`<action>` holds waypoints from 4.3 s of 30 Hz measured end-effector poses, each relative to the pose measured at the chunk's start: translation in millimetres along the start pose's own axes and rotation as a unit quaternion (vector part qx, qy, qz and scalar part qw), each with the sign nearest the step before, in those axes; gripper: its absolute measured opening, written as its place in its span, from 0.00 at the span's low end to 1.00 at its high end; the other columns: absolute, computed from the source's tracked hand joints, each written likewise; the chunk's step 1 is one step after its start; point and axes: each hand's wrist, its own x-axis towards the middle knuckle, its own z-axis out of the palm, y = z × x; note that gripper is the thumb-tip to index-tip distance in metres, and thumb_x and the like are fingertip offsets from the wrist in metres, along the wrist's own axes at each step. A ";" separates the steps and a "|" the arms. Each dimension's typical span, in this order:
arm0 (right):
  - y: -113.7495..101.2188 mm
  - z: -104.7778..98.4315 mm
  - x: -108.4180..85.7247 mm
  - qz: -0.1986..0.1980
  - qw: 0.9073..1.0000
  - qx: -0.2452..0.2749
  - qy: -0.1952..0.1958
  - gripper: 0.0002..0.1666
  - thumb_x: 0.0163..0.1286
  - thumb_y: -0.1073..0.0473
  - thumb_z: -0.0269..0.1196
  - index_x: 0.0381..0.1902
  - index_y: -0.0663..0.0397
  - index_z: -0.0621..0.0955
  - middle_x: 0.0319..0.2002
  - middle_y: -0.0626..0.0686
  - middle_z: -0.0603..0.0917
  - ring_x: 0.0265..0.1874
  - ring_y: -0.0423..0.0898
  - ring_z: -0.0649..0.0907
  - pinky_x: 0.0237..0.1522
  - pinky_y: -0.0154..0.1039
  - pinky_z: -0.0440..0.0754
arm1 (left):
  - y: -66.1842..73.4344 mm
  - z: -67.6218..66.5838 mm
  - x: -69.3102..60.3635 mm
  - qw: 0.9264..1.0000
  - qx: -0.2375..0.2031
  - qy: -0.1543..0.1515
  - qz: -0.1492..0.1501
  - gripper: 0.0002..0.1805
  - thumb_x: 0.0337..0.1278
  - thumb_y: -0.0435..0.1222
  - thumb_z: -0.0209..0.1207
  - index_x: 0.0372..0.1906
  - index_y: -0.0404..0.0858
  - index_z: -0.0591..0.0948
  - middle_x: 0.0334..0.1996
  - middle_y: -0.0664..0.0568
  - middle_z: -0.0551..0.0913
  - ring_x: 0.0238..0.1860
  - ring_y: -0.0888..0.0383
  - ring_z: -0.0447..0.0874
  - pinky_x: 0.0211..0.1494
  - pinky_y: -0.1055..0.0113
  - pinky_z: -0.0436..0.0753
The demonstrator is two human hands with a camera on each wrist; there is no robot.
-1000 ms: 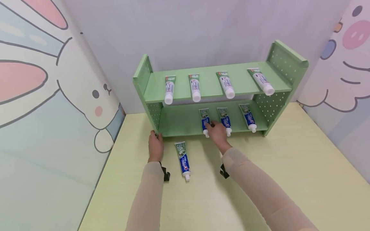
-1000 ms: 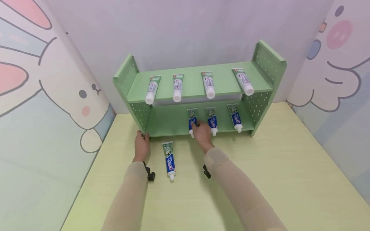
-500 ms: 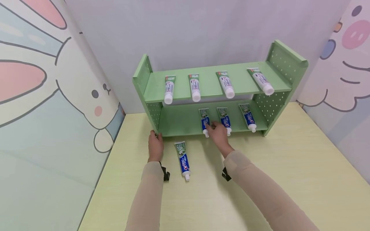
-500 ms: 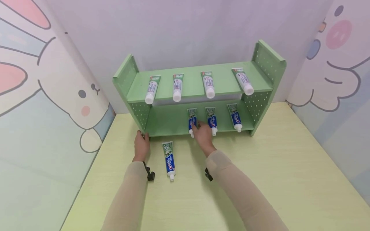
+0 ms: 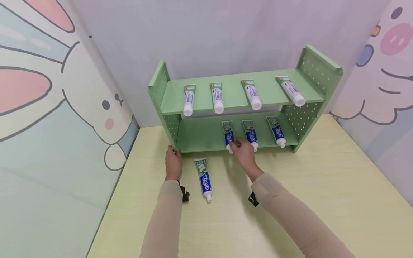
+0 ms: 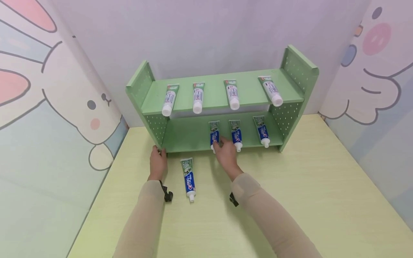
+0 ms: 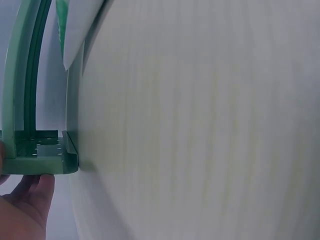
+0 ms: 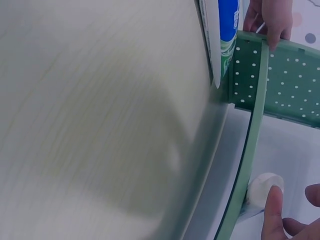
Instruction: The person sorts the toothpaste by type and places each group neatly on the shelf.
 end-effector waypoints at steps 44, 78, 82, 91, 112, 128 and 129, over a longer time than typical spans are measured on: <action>-15.2 10.9 -58.7 -0.019 0.996 0.060 -0.062 0.25 0.69 0.60 0.64 0.61 0.65 0.77 0.49 0.60 0.80 0.43 0.53 0.79 0.27 0.38 0.84 | 0.6 -1.2 -0.5 1.000 0.007 0.005 0.002 0.21 0.78 0.40 0.42 0.65 0.32 0.62 0.53 0.38 0.71 0.56 0.45 0.72 0.57 0.52 0.74; -9.2 34.0 -85.2 -0.021 0.990 0.009 -0.136 0.24 0.67 0.60 0.66 0.59 0.63 0.78 0.45 0.58 0.82 0.40 0.50 0.80 0.31 0.38 0.81 | 0.7 -0.1 0.3 1.000 0.011 0.010 -0.002 0.22 0.78 0.39 0.42 0.66 0.29 0.61 0.53 0.35 0.71 0.57 0.43 0.72 0.58 0.50 0.73; -8.3 37.2 -87.8 -0.025 0.989 0.000 -0.148 0.24 0.67 0.59 0.66 0.58 0.64 0.78 0.45 0.58 0.82 0.39 0.50 0.80 0.31 0.38 0.80 | 1.0 -0.3 0.7 1.000 0.010 0.005 -0.007 0.22 0.78 0.39 0.42 0.66 0.30 0.61 0.55 0.36 0.71 0.58 0.43 0.71 0.59 0.50 0.73; -8.4 42.0 -93.2 -0.027 0.986 -0.007 -0.164 0.23 0.67 0.60 0.65 0.58 0.64 0.79 0.44 0.57 0.82 0.38 0.49 0.80 0.31 0.38 0.80 | -1.2 0.2 1.6 1.000 0.008 0.005 -0.003 0.22 0.78 0.40 0.42 0.66 0.30 0.61 0.54 0.36 0.71 0.57 0.43 0.71 0.58 0.50 0.73; -10.5 53.4 -103.7 -0.028 0.974 -0.043 -0.223 0.25 0.66 0.59 0.67 0.58 0.66 0.77 0.43 0.59 0.82 0.37 0.50 0.81 0.28 0.36 0.81 | -0.1 -1.0 1.1 1.000 -0.005 0.002 -0.001 0.22 0.78 0.41 0.42 0.65 0.31 0.61 0.53 0.38 0.71 0.56 0.45 0.71 0.57 0.51 0.74; -5.3 63.2 -103.2 0.016 0.965 -0.077 -0.250 0.30 0.64 0.58 0.68 0.58 0.72 0.74 0.42 0.61 0.82 0.34 0.47 0.80 0.31 0.39 0.82 | -2.1 -0.3 2.2 1.000 -0.003 0.005 0.002 0.22 0.78 0.40 0.43 0.65 0.30 0.62 0.53 0.37 0.71 0.57 0.44 0.71 0.57 0.50 0.73; -5.4 63.8 -103.0 0.018 0.965 -0.075 -0.252 0.31 0.64 0.58 0.68 0.58 0.73 0.74 0.41 0.60 0.82 0.33 0.46 0.81 0.30 0.38 0.82 | -2.1 -0.5 2.2 1.000 -0.004 0.005 0.002 0.22 0.78 0.40 0.43 0.65 0.30 0.62 0.53 0.37 0.71 0.57 0.44 0.71 0.57 0.50 0.73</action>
